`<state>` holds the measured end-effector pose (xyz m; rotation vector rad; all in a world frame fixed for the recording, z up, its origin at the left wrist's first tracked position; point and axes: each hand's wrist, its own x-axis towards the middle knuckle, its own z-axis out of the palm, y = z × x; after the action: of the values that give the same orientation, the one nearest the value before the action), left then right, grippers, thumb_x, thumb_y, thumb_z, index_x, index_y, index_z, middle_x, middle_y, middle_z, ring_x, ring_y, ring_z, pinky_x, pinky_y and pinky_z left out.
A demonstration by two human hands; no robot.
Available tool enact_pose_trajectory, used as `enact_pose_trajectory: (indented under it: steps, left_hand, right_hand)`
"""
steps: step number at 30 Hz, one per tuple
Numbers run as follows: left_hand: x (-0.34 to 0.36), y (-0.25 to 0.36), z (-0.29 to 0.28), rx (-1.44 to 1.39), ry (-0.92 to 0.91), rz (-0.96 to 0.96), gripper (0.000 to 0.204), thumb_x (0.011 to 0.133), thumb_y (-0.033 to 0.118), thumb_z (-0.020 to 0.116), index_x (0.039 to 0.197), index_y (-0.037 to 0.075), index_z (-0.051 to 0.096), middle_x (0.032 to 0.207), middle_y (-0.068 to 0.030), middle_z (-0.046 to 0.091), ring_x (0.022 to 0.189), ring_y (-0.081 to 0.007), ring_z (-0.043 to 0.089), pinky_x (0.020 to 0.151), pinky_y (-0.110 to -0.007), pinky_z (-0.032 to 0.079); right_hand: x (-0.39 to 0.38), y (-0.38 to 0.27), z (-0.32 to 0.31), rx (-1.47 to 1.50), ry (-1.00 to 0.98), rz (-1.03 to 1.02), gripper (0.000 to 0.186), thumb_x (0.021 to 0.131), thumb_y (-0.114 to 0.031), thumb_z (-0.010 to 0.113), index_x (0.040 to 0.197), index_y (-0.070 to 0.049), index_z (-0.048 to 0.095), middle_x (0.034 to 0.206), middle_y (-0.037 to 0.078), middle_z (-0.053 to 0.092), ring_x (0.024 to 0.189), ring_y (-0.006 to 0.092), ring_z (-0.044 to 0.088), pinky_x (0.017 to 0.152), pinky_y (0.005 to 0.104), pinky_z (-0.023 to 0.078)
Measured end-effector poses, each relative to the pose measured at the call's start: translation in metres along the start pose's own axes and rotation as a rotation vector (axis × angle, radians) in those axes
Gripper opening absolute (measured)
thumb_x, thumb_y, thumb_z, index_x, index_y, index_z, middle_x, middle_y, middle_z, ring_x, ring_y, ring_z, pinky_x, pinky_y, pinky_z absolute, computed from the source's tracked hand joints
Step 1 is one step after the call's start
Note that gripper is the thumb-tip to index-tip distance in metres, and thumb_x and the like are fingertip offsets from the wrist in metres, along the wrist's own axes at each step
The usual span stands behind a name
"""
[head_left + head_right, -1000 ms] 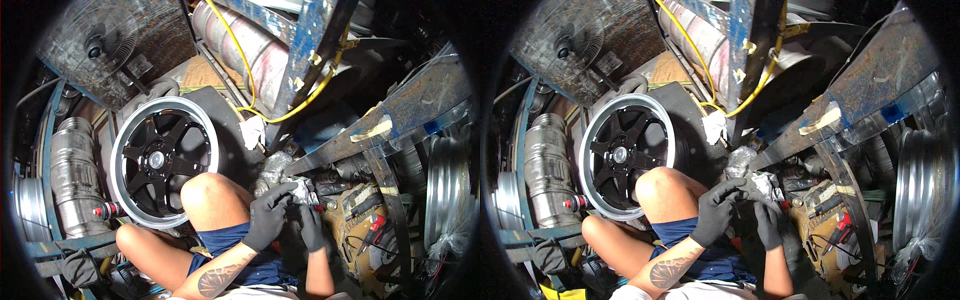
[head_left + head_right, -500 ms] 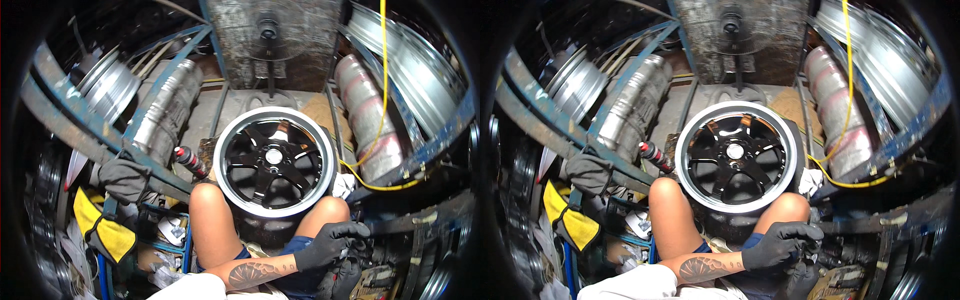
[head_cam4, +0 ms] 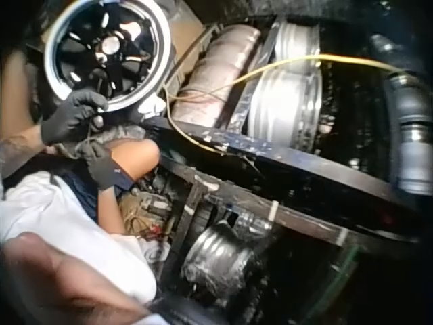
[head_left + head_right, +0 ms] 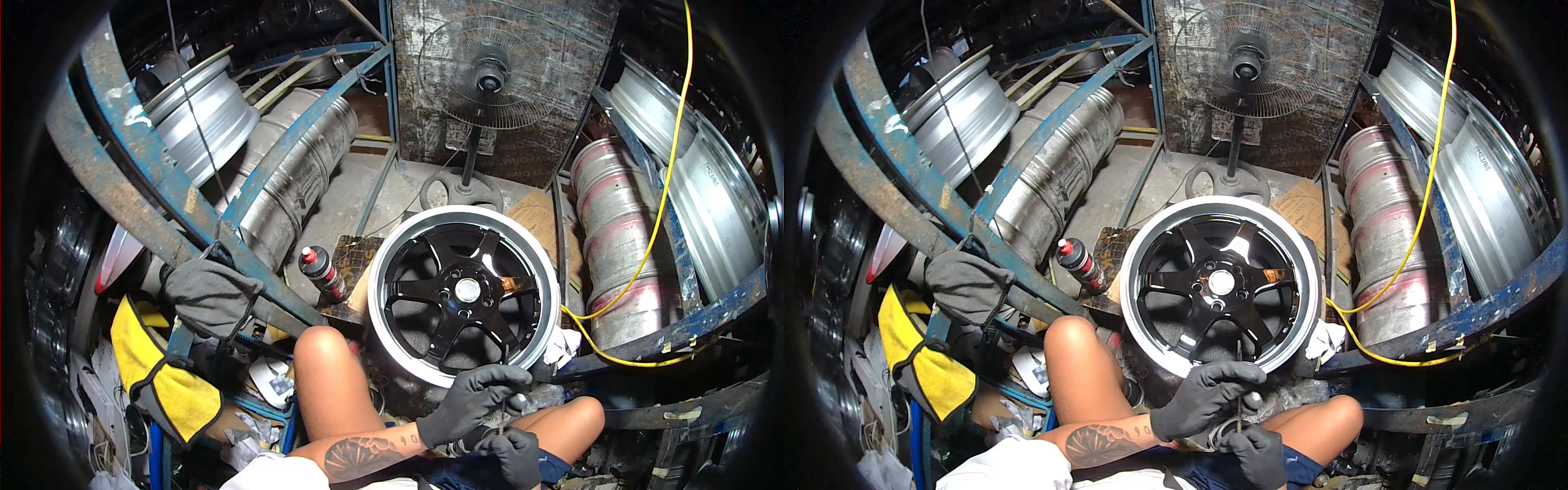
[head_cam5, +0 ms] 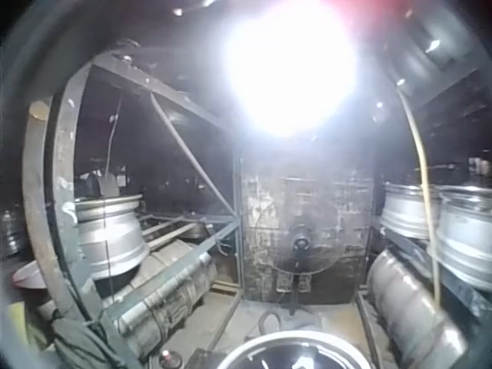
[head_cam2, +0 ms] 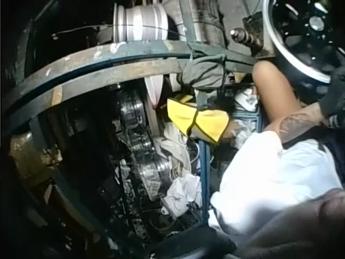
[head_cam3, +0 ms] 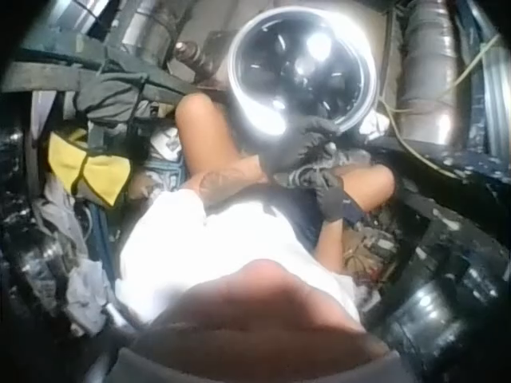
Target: Cleaning and applying fluid to a small mechanical component from a wheel.
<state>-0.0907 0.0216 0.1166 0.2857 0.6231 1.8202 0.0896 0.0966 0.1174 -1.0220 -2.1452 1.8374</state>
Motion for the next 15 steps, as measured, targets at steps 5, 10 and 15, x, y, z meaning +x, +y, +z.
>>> enact_pose_trajectory:
  steps: [5, 10, 15]
  left_hand:
    - [0.005, 0.026, -0.027, 0.192, -0.159, 0.090, 0.029, 0.098, 0.012, 0.060, 0.123, -0.002, 0.061, 0.121, -0.0115, 0.064, 0.103, -0.0188, 0.065, 0.093, -0.030, 0.053]
    - [0.012, 0.131, -0.032, 0.974, 0.043, 0.505, 0.021, 0.088, 0.007, 0.068, 0.107, -0.001, 0.068, 0.119, -0.0121, 0.063, 0.104, -0.0189, 0.063, 0.090, -0.033, 0.052]
    - [0.037, 0.190, -0.124, -0.043, 0.385, 0.582, 0.028, 0.092, 0.006, 0.056, 0.119, 0.011, 0.060, 0.095, -0.0048, 0.063, 0.044, -0.0096, 0.049, 0.037, -0.025, 0.036]
  right_hand:
    - [0.034, 0.047, -0.002, -0.194, -0.216, -0.002, 0.016, 0.090, -0.012, 0.064, 0.082, 0.002, 0.067, 0.077, 0.010, 0.066, 0.071, 0.0172, 0.061, 0.066, 0.0331, 0.049]
    - [0.084, 0.072, 0.000, -0.421, -0.592, -0.358, 0.021, 0.085, -0.024, 0.073, 0.095, -0.006, 0.069, 0.096, 0.014, 0.070, 0.088, 0.0230, 0.067, 0.081, 0.0405, 0.051]
    - [0.192, 0.157, -0.016, -0.561, -0.573, -0.151, 0.030, 0.085, -0.032, 0.068, 0.101, -0.007, 0.068, 0.104, 0.014, 0.068, 0.096, 0.0242, 0.064, 0.087, 0.0404, 0.049]
